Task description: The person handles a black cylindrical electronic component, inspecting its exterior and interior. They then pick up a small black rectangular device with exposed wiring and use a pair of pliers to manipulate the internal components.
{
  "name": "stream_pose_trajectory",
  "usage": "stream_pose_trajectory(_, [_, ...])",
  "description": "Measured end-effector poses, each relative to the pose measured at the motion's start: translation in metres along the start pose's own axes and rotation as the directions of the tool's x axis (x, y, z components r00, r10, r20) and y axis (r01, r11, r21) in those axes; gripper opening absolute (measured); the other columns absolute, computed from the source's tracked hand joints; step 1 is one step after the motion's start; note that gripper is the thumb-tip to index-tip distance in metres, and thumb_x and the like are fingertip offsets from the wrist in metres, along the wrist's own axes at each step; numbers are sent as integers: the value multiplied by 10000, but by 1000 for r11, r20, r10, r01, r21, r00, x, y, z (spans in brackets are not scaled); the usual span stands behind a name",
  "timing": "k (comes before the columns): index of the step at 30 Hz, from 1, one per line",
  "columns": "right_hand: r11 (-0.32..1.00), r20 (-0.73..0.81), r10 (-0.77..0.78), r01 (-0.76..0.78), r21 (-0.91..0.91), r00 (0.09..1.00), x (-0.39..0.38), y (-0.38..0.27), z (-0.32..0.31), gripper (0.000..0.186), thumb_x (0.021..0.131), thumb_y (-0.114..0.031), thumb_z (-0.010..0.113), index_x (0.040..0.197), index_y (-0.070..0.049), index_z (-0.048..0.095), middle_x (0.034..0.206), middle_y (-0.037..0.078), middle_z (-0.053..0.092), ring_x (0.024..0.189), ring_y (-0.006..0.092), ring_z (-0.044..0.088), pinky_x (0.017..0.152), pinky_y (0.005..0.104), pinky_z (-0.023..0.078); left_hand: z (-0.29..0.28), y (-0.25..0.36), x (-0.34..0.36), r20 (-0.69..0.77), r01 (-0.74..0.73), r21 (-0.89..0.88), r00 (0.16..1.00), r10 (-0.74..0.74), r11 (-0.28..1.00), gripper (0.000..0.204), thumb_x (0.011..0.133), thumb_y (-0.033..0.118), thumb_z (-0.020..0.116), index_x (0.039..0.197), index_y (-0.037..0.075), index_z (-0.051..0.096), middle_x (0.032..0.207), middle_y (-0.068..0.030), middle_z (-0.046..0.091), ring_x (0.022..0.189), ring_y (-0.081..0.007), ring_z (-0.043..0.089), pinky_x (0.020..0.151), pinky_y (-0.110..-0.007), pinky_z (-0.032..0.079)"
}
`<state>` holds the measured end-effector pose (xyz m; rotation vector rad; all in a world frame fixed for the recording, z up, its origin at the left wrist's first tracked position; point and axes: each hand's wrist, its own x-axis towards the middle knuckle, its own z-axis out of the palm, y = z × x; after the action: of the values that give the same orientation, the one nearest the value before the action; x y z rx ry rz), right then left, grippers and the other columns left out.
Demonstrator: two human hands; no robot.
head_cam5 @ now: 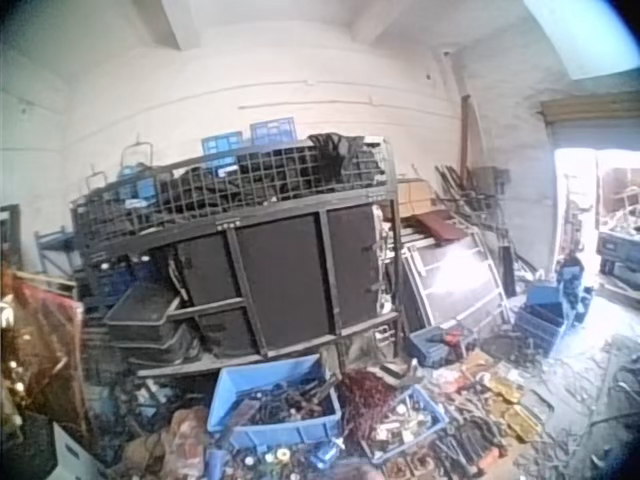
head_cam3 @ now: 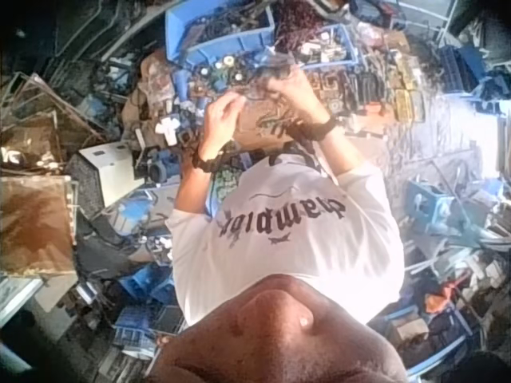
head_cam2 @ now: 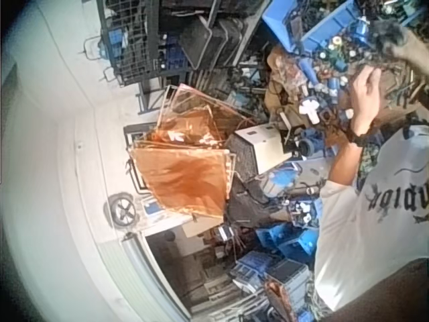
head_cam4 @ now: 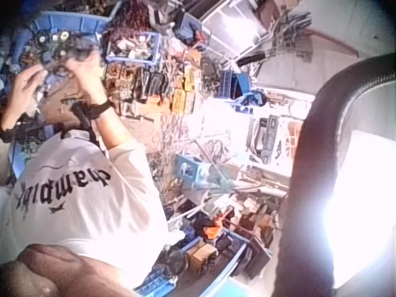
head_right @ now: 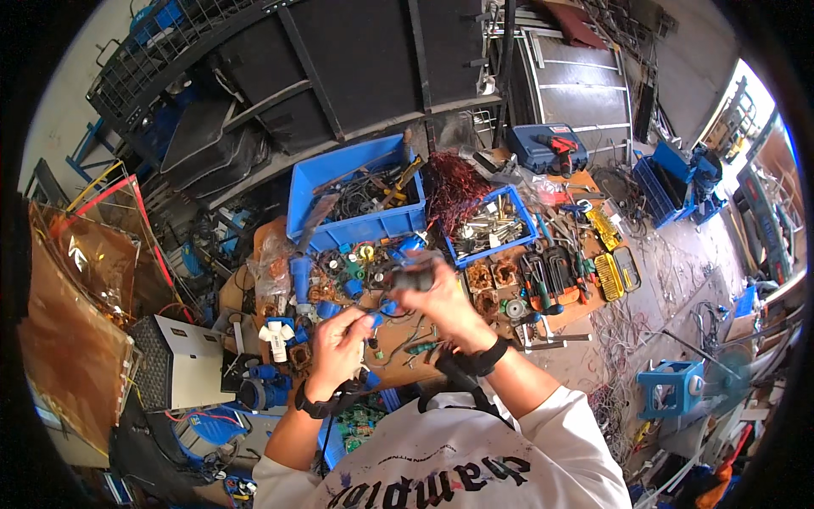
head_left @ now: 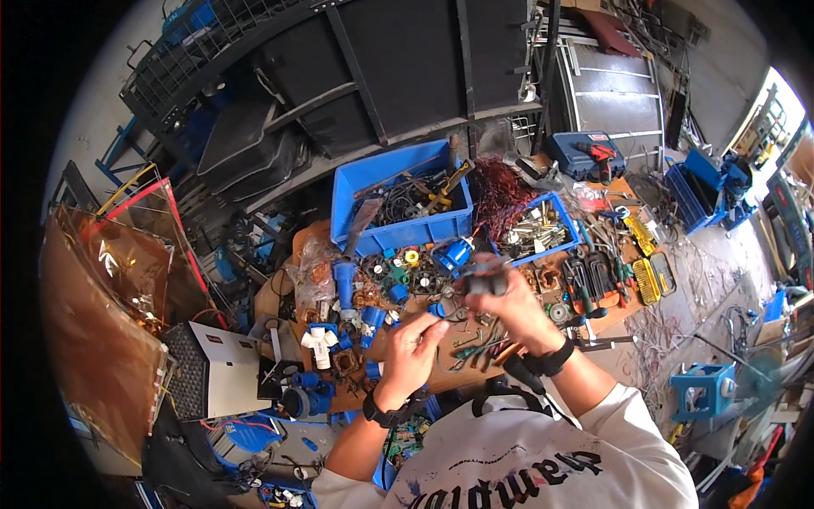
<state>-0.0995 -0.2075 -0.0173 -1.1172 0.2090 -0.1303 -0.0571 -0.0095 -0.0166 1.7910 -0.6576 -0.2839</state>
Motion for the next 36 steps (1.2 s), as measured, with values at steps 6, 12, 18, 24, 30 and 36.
stream_pose_trajectory(6, [993, -107, -11, 23, 116, 994, 10, -14, -30, 603, 754, -43, 749, 1250, 19, 411, 980, 98, 647, 793, 170, 653, 666, 287, 556, -23, -8, -20, -102, 123, -63, 986, -129, 990, 244, 961, 205, 591, 817, 9, 617, 667, -6, 594, 641, -66, 545, 587, -245, 420])
stream_pose_trajectory(12, [989, -37, 65, -59, 137, 997, 10, -6, -27, 567, 757, -29, 748, 1210, -8, 408, 991, 122, 649, 790, 181, 650, 656, 287, 546, -27, -25, -18, 29, 237, 35, 971, -238, 971, 173, 933, 183, 629, 897, 15, 632, 723, -20, 643, 716, -94, 635, 634, -254, 474])
stream_pose_trajectory(18, [996, 84, 62, -67, 61, 995, 0, 5, -12, 576, 772, -12, 741, 1257, -50, 433, 1071, 108, 645, 892, 164, 633, 720, 303, 551, -7, 6, 8, 54, -69, 243, 997, 57, 968, 312, 863, 102, 688, 1151, 29, 592, 1014, -73, 688, 887, -165, 667, 774, -305, 512])
stream_pose_trajectory(24, [1000, 90, 10, -11, 12, 996, -2, 9, -7, 588, 766, -8, 748, 1263, -51, 437, 1058, 75, 626, 930, 150, 620, 813, 304, 529, 16, 13, 27, 69, -277, 486, 958, 279, 829, 274, 812, 85, 686, 1042, 16, 553, 909, -138, 620, 787, -346, 617, 675, -414, 497])
stream_pose_trajectory(30, [1000, 17, 23, -23, -7, 1000, -8, -5, -8, 647, 751, 5, 763, 1279, -10, 390, 1051, 75, 587, 903, 142, 614, 773, 285, 543, 28, 18, 27, 139, -359, 687, 918, 370, 632, 294, 780, 62, 684, 1046, 40, 562, 952, -120, 591, 806, -326, 587, 699, -409, 458])
stream_pose_trajectory(36, [997, 11, -54, 55, -54, 998, -7, -7, -9, 622, 757, -7, 759, 1267, 1, 404, 1092, 81, 568, 946, 143, 604, 829, 285, 530, 41, 1, 25, 6, -393, 696, 840, 543, 601, 292, 762, 68, 697, 1029, 53, 580, 936, -90, 605, 792, -297, 589, 708, -398, 447])
